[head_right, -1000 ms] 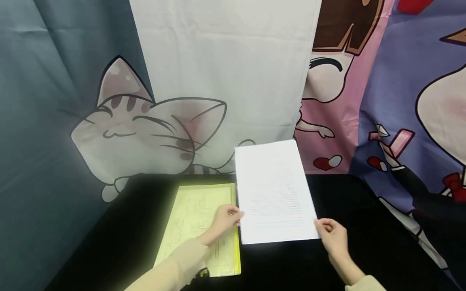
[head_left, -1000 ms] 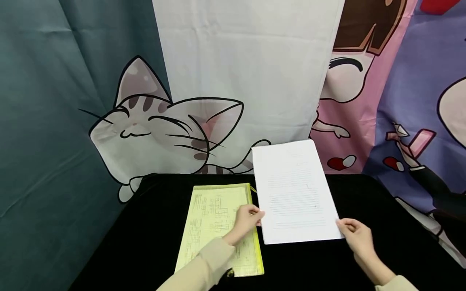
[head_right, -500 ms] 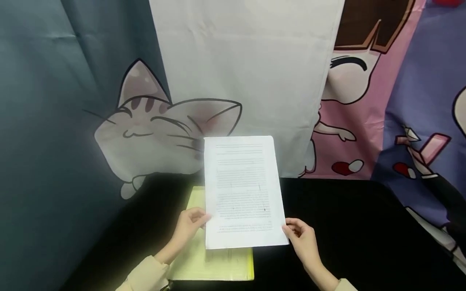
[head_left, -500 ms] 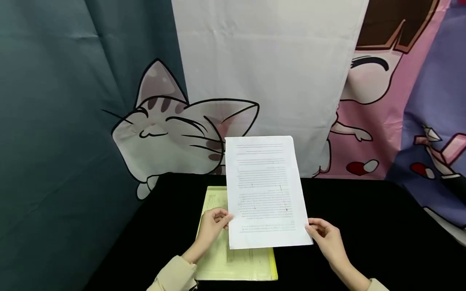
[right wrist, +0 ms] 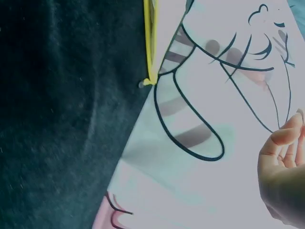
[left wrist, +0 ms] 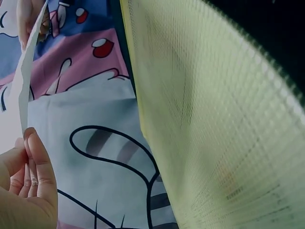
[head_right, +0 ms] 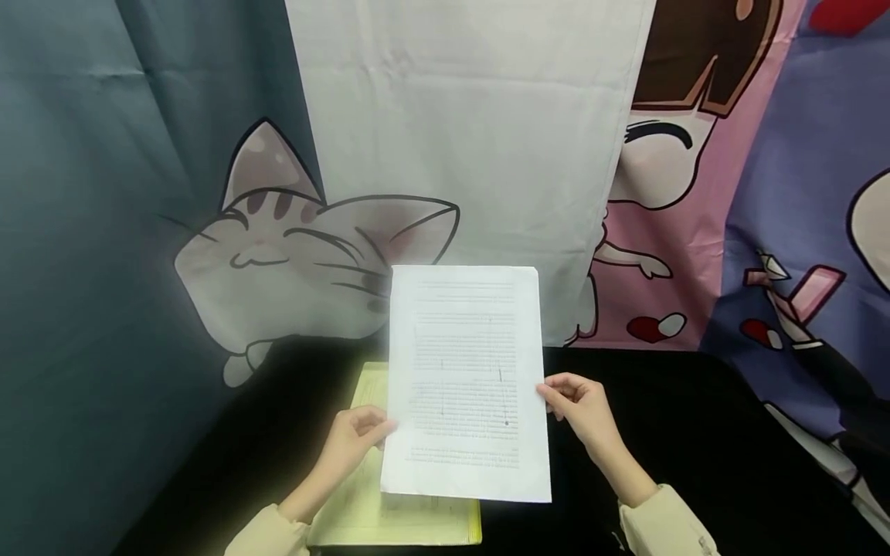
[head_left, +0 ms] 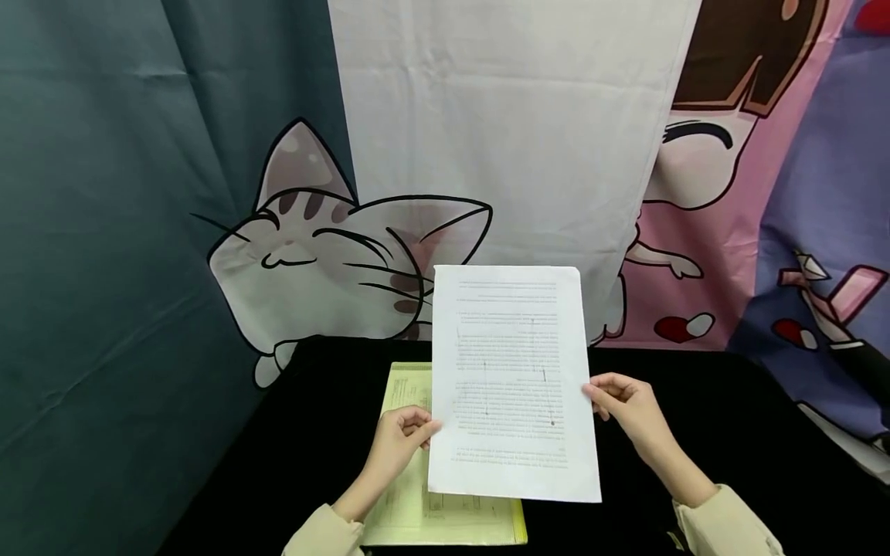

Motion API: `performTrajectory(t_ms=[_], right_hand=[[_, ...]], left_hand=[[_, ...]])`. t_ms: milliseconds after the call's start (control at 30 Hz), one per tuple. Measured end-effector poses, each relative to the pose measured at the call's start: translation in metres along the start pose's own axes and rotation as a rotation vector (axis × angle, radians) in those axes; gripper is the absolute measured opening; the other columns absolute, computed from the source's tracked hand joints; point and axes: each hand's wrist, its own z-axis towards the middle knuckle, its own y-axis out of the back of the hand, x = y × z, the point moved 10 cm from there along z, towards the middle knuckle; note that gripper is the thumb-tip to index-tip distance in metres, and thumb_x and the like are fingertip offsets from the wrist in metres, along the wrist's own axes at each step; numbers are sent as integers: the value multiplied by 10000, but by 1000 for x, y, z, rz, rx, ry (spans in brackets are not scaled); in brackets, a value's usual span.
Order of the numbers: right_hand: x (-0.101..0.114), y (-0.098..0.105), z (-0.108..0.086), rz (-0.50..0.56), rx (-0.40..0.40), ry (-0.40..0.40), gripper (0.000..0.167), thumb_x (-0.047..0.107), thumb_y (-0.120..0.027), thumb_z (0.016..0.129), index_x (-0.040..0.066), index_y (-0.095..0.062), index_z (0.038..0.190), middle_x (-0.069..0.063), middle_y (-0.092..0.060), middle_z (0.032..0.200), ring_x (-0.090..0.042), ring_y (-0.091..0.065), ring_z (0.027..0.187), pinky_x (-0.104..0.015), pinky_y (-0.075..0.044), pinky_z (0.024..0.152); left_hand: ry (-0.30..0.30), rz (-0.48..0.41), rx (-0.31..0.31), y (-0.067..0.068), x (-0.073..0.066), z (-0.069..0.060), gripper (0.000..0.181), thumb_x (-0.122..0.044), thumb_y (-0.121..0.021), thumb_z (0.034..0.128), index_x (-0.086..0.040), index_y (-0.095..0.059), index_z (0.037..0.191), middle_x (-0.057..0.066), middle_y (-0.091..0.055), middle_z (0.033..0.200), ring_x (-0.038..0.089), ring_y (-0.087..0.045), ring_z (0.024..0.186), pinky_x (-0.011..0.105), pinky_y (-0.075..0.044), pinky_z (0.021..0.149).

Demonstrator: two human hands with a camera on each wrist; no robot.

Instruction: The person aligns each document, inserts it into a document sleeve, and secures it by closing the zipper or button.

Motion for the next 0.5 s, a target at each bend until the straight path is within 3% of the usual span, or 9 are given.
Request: performTrajectory(t_ms=[100, 200, 267, 400, 500], right_hand=[[3, 1, -2, -102, -8, -24, 206, 112, -642, 893, -92, -617, 909, 99, -587, 621, -70, -536, 556, -243, -484, 523], [3, 2, -5, -147, -9, -29, 218, 115, -639, 895, -101, -610, 904, 105, -587, 620, -73, -559, 575, -247, -510, 539], [2, 1, -7, -155, 8, -23, 219, 123, -631, 903, -93, -603, 907, 105, -585, 620, -80, -551, 569, -254, -510, 540], [5, -5, -10, -156, 127, 55, 180, 75, -594, 918, -101, -554, 917, 119, -584, 650, -76, -526, 565, -244, -475, 509], [6, -14, -13, -146, 252, 112, 151, 23, -576, 914, -122, -542, 944, 136, -606, 704, -44, -536, 594, -237, -468, 503]], left_hand=[[14, 9, 10, 0, -12, -8, 103, -17, -675, 834, 65, -649, 778, 179, -649, 681, 119, -560, 502, 184, -510, 511], [10, 14, 12, 0, -26, -13, 95, 14, -664, 832, 79, -641, 767, 200, -644, 677, 112, -554, 501, 144, -484, 509], [8, 10, 1, 0, -25, -13, 88, 15, -664, 831, 75, -644, 771, 203, -649, 683, 65, -536, 496, 142, -479, 509], [-17, -15, -67, 6, -19, -8, 66, -27, -686, 826, 35, -675, 803, 171, -674, 721, 12, -541, 521, 150, -486, 521], [-72, -41, -128, 12, -23, -4, 86, -66, -697, 827, 19, -688, 836, 160, -688, 757, 16, -587, 565, 158, -507, 524]])
